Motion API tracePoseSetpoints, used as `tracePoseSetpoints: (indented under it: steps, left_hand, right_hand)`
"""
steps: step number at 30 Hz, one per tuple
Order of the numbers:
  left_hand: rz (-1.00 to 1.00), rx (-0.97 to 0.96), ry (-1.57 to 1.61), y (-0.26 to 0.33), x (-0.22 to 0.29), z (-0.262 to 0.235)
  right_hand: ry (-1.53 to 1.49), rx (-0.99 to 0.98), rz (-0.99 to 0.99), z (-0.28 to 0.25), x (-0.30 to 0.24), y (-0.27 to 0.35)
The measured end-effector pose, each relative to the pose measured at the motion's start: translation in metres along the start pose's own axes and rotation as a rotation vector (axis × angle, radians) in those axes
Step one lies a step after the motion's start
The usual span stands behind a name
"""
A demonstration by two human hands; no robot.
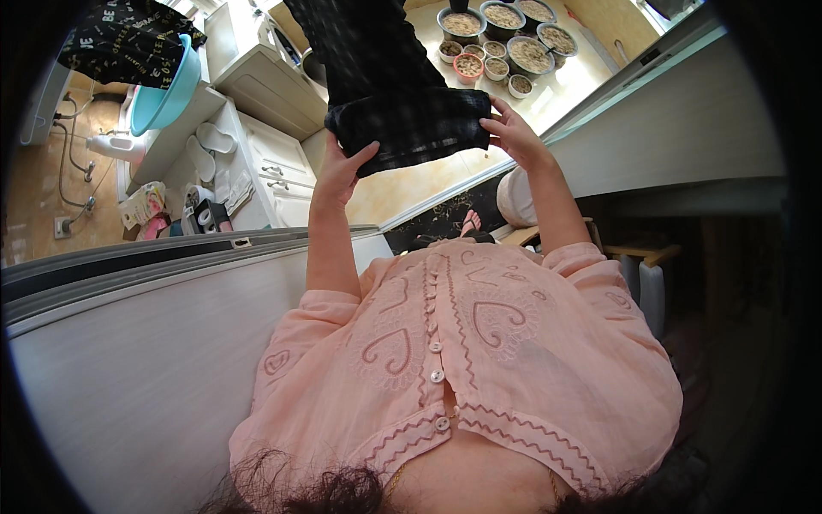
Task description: The person carries a black garment from the bathroom into a bedroom, then moves to a balcony area. They place the garment on a hanger and hang it on a clothes rack among other items.
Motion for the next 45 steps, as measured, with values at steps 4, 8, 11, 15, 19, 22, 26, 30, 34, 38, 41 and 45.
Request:
tracePoseSetpoints:
  steps: [4,8,11,15,19,22,26,30,34,38,41,45]
  left_hand:
    - [0.022,0.036,-0.198,-0.005,-0.004,-0.014]
    - [0.082,0.120,-0.462,-0.004,-0.003,-0.012]
    - [-0.037,0.111,-0.290,0.000,0.000,0.000]
    - [-0.066,-0.014,0.038,-0.005,-0.008,0.013]
    - [-0.097,-0.062,0.079,-0.007,-0.013,0.024]
    - [-0.062,-0.103,0.110,-0.002,-0.001,0.028]
    - [-0.089,-0.144,0.186,0.006,0.009,0.029]
    - [-0.113,-0.196,0.081,0.008,0.006,0.034]
    - [-0.123,-0.222,-0.012,0.013,0.007,0.034]
    - [-0.079,-0.053,-0.079,0.009,0.005,0.017]
    - [-0.008,0.042,-0.164,0.005,0.003,0.005]
    - [0.099,0.039,-0.185,0.002,0.000,-0.003]
  right_hand:
    - [0.075,-0.007,-0.067,-0.015,0.005,-0.008]
    - [-0.047,0.040,-0.078,-0.013,0.011,-0.013]
    - [-0.293,0.056,0.022,-0.011,0.023,-0.013]
    - [-0.594,0.153,0.429,0.000,0.059,-0.007]
    - [-0.575,0.048,0.659,0.015,0.105,-0.006]
    - [-0.590,-0.007,0.557,0.010,0.097,-0.007]
    - [-0.585,0.052,0.434,-0.006,0.094,-0.007]
    - [-0.769,-0.138,0.655,0.002,0.114,0.005]
    - [-0.721,-0.155,0.466,0.006,0.108,0.002]
    - [-0.474,-0.080,0.168,0.006,0.065,-0.003]
    - [-0.420,-0.108,0.025,0.002,0.042,0.001]
    - [-0.313,-0.133,-0.041,-0.002,0.028,0.009]
Point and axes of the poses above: each hand's wrist, its own y-axis away from the middle knuckle, its own z-axis out of the palm, x = y × z, the point moved 3 cm from there along -y, towards the middle knuckle, and after that the axes turned 8 degrees about y, right-handed, at the moved point
